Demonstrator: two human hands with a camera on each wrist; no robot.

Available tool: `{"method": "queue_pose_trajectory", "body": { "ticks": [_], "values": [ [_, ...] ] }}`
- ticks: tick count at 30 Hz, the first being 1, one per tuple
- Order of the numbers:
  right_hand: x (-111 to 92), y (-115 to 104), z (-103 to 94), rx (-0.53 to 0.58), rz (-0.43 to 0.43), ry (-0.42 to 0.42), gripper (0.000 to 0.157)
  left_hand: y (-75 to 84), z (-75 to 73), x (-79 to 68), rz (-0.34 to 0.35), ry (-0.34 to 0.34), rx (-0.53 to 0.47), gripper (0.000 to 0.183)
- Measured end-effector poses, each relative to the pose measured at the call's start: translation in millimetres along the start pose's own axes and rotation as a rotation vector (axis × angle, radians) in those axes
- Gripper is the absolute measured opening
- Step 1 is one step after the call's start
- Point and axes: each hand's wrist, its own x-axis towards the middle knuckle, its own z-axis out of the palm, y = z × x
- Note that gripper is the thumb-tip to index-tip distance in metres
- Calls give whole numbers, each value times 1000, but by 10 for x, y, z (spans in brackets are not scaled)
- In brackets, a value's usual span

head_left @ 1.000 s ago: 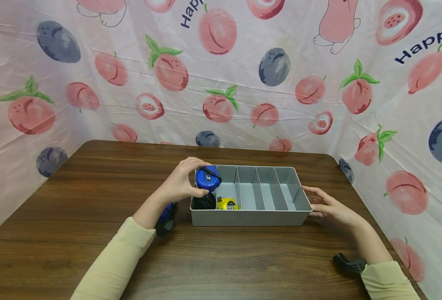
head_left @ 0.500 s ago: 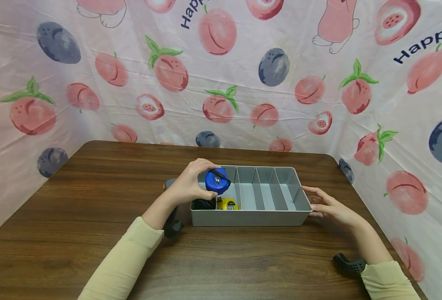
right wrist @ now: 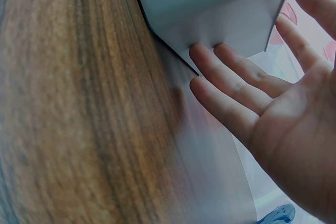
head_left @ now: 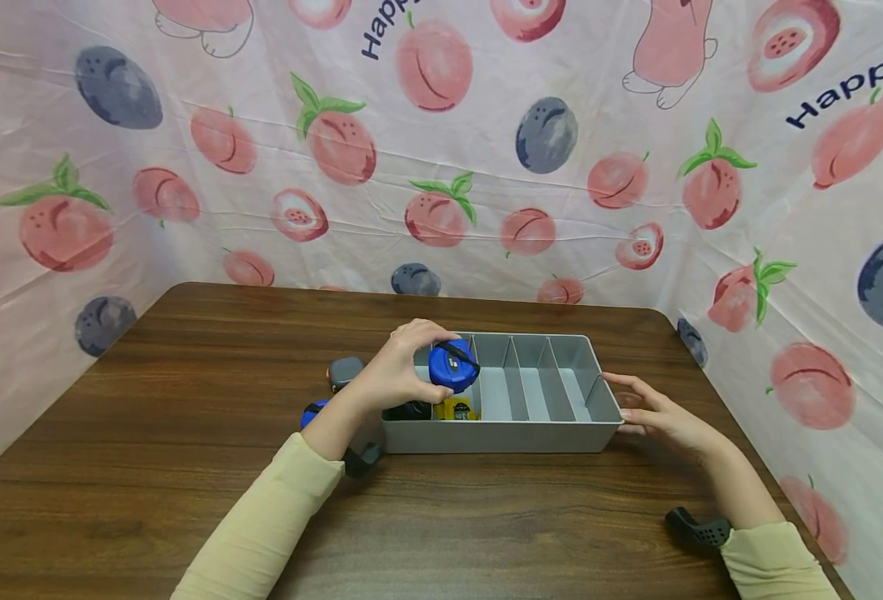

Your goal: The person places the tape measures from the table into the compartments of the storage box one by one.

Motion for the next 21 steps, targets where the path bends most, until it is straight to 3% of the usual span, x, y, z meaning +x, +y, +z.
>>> {"method": "queue_pose_trajectory", "body": {
  "ticks": [21],
  "values": [
    [-1, 10, -10, 8, -12, -10, 53, 100, 268, 111, 13, -11, 41, 62]
  ]
}}
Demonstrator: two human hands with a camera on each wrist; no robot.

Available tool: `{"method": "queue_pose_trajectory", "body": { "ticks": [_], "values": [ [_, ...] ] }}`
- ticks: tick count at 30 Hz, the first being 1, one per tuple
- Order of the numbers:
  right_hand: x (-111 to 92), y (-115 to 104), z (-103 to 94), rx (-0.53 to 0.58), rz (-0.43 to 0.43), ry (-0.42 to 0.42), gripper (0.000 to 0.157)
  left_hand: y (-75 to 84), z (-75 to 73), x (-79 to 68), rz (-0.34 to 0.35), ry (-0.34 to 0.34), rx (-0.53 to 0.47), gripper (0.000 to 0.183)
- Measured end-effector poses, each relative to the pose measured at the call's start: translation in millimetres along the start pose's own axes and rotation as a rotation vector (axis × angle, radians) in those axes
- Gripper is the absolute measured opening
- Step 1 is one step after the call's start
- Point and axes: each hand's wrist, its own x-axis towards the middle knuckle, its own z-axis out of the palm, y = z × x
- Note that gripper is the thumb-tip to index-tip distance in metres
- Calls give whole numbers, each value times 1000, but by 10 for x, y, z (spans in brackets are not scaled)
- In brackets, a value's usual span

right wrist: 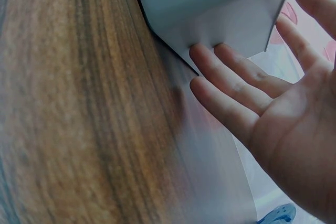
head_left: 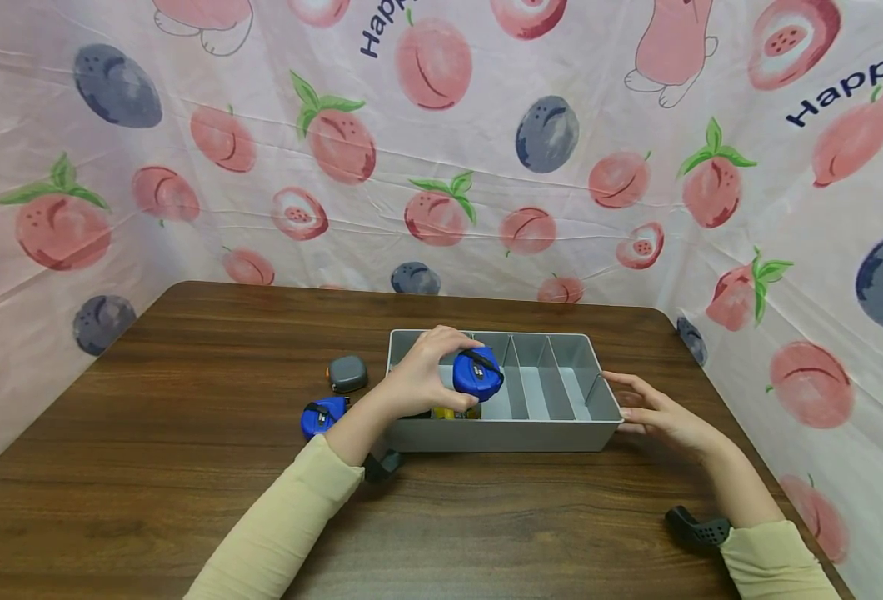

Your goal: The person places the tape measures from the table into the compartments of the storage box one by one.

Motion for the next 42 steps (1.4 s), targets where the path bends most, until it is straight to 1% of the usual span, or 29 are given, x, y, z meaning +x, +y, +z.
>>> {"method": "queue_pose_trajectory", "body": {
  "ticks": [4, 11, 19, 23, 27, 35, 42],
  "values": [
    [0, -8, 7, -1, 0, 0, 53, 24, 35, 22, 12, 0, 6, 61],
    [-4, -19, 18, -4, 9, 6, 53, 73, 83, 47, 3, -16, -3, 61],
    [-11, -61, 42, -8, 33, 23, 53, 116, 141, 72, -42, -65, 38, 62],
    [-10, -52, 38, -8, 27, 18, 54, 124, 177, 84, -52, -90, 47, 63],
    [-4, -33, 27, 0, 11, 8, 53, 130, 218, 105, -47, -97, 55, 63],
    [-7, -20, 18, -3, 16, 11, 53, 146, 275, 134, -56, -127, 87, 65],
    [-5, -28, 23, -9, 17, 13, 53, 110, 307, 135, -58, -141, 111, 65]
  ]
}}
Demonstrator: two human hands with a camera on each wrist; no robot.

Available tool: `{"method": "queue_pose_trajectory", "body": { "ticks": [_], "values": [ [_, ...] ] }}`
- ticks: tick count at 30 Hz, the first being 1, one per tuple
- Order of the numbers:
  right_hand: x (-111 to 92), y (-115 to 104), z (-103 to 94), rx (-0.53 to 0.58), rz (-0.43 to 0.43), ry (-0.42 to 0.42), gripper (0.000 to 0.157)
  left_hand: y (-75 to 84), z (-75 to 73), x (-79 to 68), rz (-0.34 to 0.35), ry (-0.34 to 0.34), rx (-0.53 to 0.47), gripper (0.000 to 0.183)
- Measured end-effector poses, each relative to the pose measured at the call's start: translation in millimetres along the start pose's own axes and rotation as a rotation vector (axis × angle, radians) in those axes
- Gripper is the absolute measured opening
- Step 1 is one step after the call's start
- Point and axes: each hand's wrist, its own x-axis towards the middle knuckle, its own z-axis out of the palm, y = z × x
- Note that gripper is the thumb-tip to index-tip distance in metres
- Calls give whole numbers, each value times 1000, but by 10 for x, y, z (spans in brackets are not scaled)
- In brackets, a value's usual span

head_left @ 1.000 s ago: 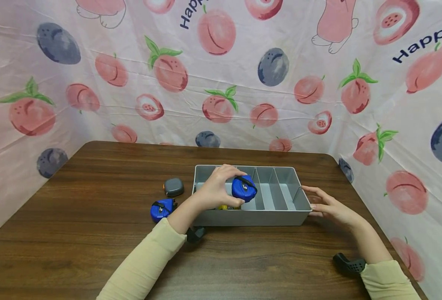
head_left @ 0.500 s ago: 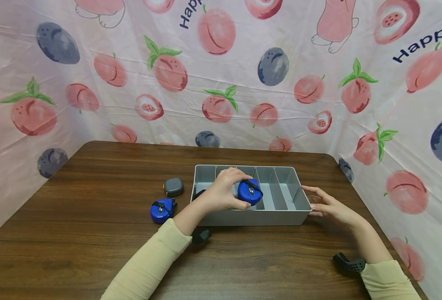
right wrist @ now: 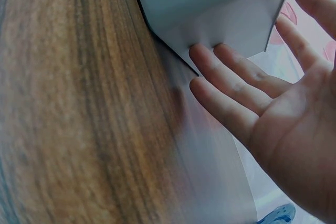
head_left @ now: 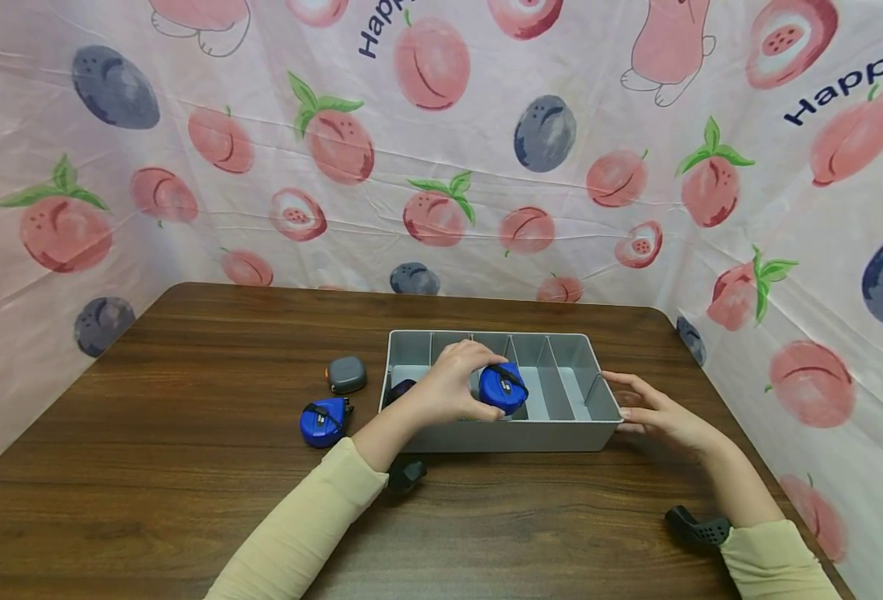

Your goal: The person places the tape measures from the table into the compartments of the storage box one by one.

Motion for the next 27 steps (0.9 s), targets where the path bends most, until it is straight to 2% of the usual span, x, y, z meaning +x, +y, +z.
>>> {"method": "queue_pose_trajectory", "body": {
  "ticks": [8, 15, 27],
  "values": [
    [14, -7, -1, 8, -14, -7, 53, -35, 23, 12, -11, -30, 38, 66],
    [14, -5, 0, 14, -22, -9, 53, -45, 26, 20, 21, -54, 59, 67],
    [16, 18, -15, 18, -34, -19, 53, -44, 39, 26, 30, -74, 104, 66]
  ]
}}
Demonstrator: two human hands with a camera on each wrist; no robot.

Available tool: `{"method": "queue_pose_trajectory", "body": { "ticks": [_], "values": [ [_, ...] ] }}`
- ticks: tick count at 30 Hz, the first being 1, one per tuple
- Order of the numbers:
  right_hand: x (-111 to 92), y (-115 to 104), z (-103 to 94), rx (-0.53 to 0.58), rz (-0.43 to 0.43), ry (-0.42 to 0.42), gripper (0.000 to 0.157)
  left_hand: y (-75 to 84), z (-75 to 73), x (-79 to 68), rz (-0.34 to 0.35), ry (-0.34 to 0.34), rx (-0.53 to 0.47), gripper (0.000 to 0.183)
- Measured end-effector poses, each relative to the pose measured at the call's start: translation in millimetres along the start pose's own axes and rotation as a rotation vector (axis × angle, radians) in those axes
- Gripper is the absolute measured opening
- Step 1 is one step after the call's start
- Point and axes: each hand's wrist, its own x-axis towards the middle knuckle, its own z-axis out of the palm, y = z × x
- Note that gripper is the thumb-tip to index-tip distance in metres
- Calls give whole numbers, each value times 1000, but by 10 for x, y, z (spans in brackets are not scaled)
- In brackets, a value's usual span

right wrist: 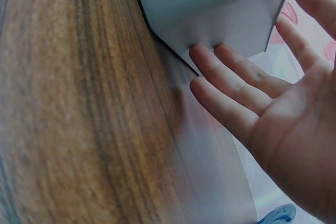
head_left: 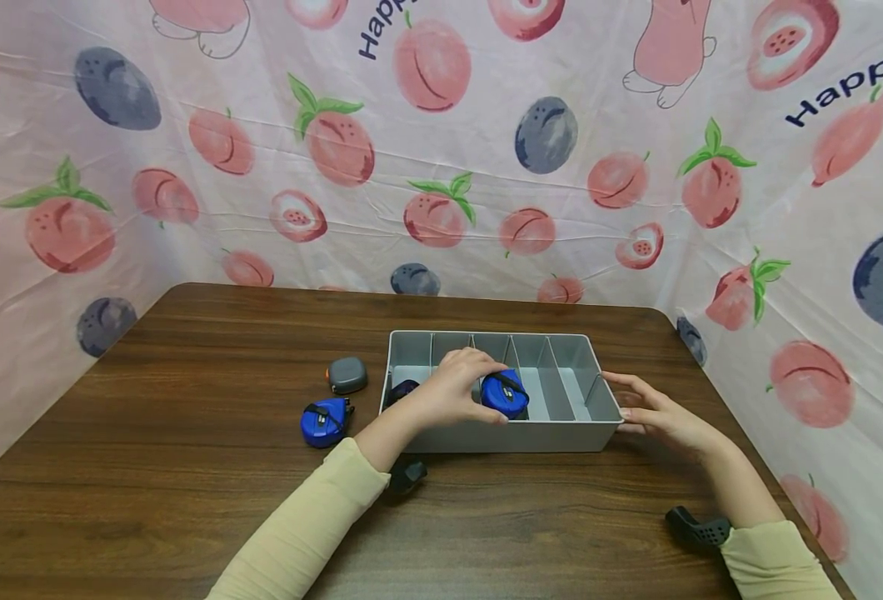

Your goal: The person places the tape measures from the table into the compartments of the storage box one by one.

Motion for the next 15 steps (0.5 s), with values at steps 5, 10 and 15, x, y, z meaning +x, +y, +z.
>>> {"method": "queue_pose_trajectory", "body": {
  "ticks": [5, 10, 15],
  "values": [
    [-3, -6, 4, -3, 10, 5, 53, 7, -5, -11, -4, -18, 6, 66],
    [0, -8, 5, -3, 12, 7, 53, 20, -1, -10, -27, -42, 28, 65],
    [0, -4, 5, -1, 7, 5, 53, 31, 3, -14, -52, -59, 42, 65]
  ]
}}
